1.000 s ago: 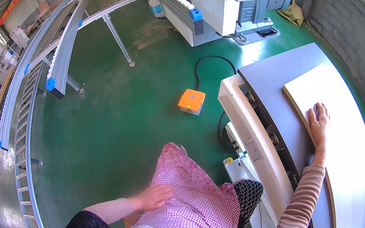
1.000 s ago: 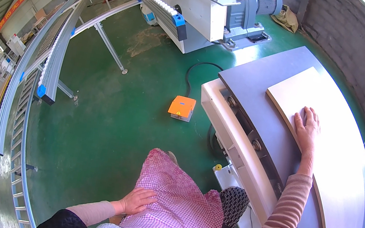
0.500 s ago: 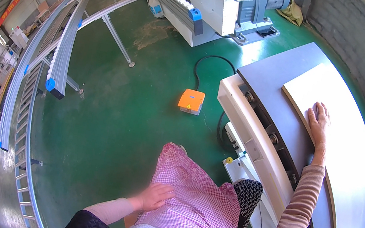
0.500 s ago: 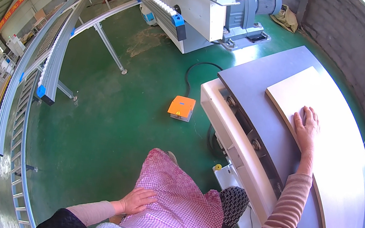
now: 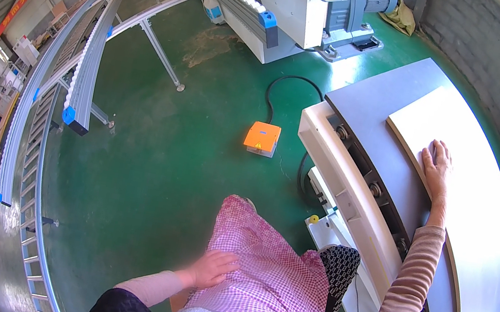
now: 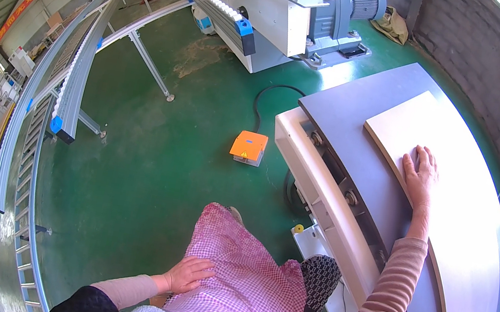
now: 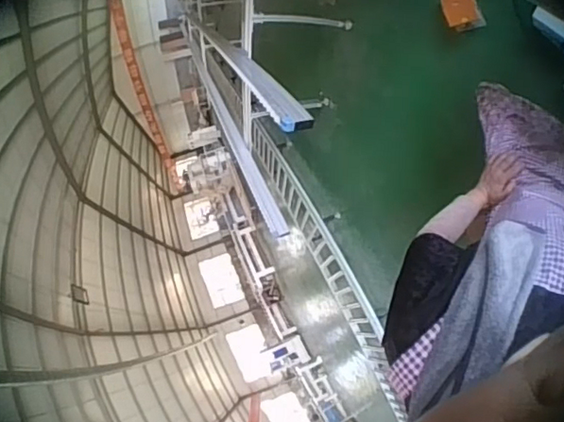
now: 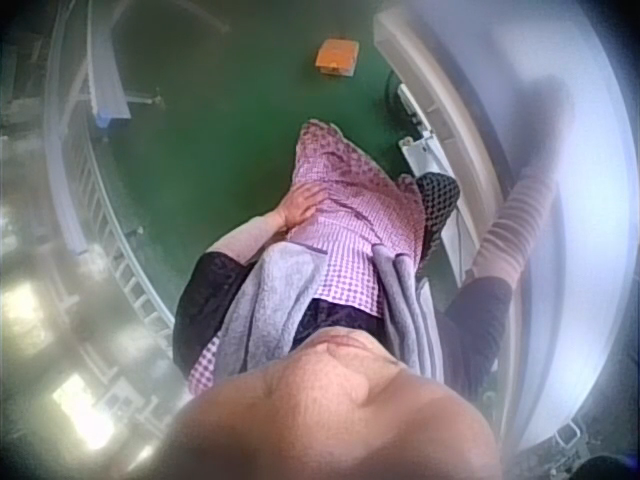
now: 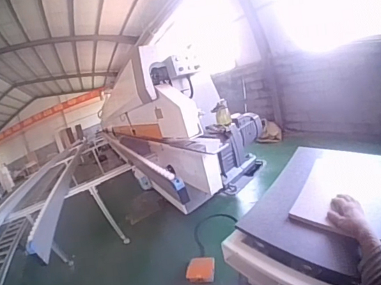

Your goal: The person operates an edge banding machine by checking a panel, picking up and cleaning a glue pot with a cloth, and then placing the glue pot back into the machine.

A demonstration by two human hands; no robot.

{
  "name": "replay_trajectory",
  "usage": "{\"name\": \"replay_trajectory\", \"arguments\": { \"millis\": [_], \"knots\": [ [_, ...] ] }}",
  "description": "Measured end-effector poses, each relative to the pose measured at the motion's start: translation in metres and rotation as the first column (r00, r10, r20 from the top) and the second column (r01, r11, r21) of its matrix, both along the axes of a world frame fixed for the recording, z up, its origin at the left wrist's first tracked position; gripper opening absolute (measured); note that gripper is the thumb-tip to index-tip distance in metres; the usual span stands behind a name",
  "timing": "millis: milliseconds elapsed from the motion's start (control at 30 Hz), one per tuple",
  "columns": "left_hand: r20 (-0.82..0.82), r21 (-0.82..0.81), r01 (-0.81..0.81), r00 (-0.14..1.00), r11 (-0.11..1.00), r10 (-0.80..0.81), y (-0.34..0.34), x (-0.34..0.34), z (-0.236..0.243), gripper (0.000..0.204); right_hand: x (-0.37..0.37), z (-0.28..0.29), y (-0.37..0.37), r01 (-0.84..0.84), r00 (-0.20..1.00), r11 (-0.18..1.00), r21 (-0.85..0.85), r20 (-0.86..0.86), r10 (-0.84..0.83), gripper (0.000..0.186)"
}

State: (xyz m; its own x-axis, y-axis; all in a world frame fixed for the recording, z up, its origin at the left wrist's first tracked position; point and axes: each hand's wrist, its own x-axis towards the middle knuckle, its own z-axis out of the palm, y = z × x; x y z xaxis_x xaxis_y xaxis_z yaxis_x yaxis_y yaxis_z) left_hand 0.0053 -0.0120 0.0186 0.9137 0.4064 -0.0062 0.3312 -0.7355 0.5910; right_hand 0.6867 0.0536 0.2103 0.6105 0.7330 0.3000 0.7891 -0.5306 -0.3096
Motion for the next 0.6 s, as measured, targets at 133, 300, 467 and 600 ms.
{"name": "replay_trajectory", "arguments": {
  "millis": [133, 300, 467, 600],
  "knots": [
    [0.007, 0.005, -0.001, 1.0, 1.0, 0.001, -0.0004, -0.0004, -0.0009, 0.058, 0.0028, -0.0015, 0.0001, -0.004, 1.0, 1.0, 0.006, 0.002, 0.004, 0.06],
    [0.005, -0.012, -0.004, 1.0, 1.0, 0.004, 0.0002, 0.0012, 0.004, 0.058, 0.0042, -0.0018, -0.0001, -0.014, 1.0, 1.0, -0.005, 0.014, 0.014, 0.06],
    [0.007, -0.015, -0.006, 1.0, 1.0, 0.006, -0.0004, 0.0004, 0.0032, 0.058, 0.0025, -0.0015, 0.0007, -0.01, 1.0, 1.0, 0.002, 0.007, 0.01, 0.06],
    [0.001, -0.01, -0.007, 1.0, 1.0, 0.007, -0.0004, 0.0006, 0.0019, 0.058, 0.0023, -0.0002, 0.0001, -0.011, 1.0, 1.0, -0.004, 0.002, 0.011, 0.06]
  ]
}}
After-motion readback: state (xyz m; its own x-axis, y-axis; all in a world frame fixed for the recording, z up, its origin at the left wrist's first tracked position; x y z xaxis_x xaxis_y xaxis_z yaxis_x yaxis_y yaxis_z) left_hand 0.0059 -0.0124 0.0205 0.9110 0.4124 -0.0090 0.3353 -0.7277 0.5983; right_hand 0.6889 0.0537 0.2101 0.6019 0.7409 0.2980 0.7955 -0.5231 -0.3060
